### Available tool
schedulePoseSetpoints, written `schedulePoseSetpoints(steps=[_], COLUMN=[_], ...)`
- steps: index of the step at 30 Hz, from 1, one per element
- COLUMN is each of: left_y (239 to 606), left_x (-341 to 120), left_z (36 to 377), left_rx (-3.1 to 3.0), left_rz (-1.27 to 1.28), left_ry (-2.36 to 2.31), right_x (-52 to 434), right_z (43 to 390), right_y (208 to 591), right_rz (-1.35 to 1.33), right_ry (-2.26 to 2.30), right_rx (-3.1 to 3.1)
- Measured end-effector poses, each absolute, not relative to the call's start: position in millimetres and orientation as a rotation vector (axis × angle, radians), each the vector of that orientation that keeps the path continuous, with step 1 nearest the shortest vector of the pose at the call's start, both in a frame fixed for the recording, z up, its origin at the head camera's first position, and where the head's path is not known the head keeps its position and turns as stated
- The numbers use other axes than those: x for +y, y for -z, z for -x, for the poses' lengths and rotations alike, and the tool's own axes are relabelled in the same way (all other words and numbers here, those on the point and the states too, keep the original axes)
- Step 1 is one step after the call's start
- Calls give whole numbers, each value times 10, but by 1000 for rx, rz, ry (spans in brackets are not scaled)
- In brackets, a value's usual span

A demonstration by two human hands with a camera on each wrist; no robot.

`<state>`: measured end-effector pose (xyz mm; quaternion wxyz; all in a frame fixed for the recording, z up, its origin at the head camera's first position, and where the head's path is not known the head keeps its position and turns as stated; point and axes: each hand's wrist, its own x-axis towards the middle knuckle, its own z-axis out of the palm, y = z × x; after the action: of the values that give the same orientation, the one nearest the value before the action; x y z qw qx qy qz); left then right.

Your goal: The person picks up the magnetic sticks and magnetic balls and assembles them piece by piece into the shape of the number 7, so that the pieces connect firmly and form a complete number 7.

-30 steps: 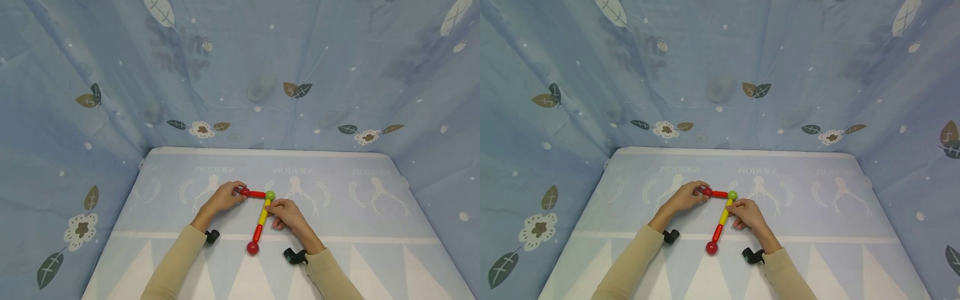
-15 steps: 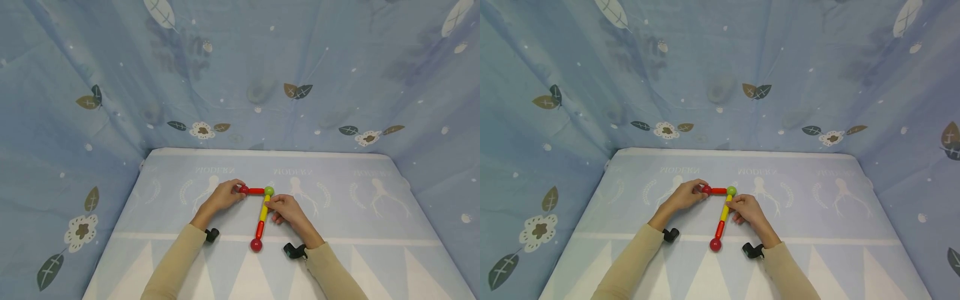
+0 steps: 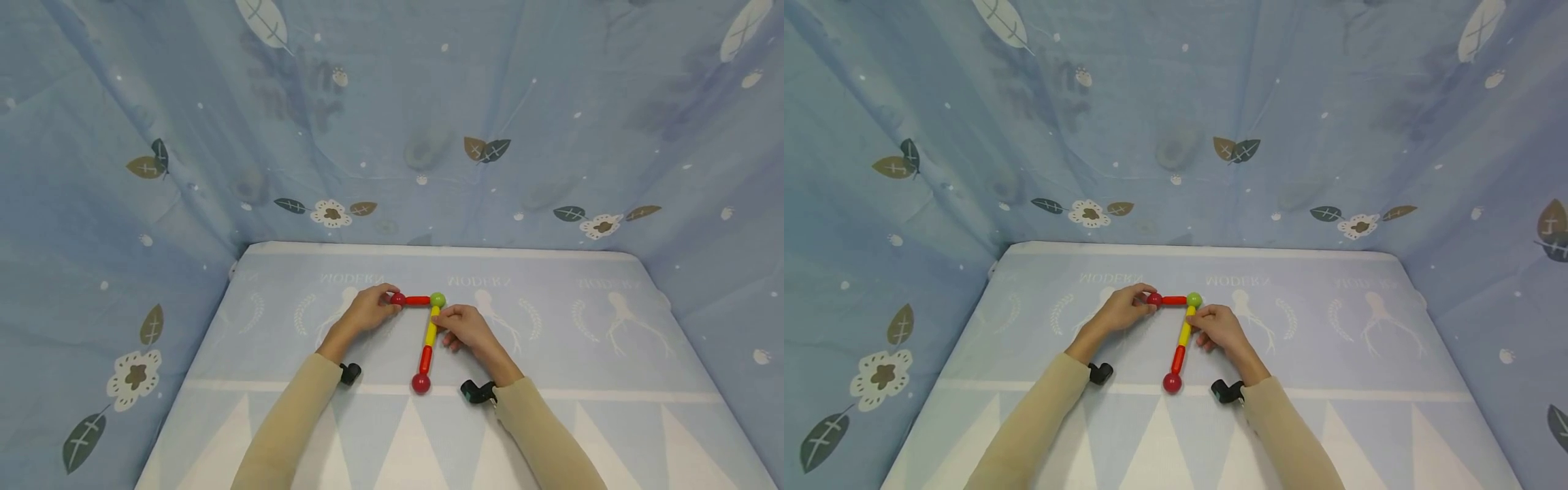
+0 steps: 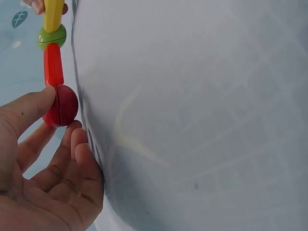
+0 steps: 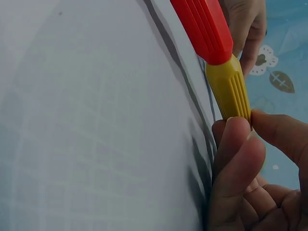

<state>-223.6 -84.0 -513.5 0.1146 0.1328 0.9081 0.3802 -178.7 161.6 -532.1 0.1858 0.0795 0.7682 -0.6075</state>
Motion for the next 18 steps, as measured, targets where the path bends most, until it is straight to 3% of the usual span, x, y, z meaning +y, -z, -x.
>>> schedulePoseSetpoints(steps=[18], left_y=[5186], left_x=[-834], left_z=[2279], left_rx=[2636], left_rz=[-343], left_ry=[-1142], right_x=[1624], right_z=[1805], right_y=[5387], right_rz=[-260], right_ry=[1758], right_rx=[2112])
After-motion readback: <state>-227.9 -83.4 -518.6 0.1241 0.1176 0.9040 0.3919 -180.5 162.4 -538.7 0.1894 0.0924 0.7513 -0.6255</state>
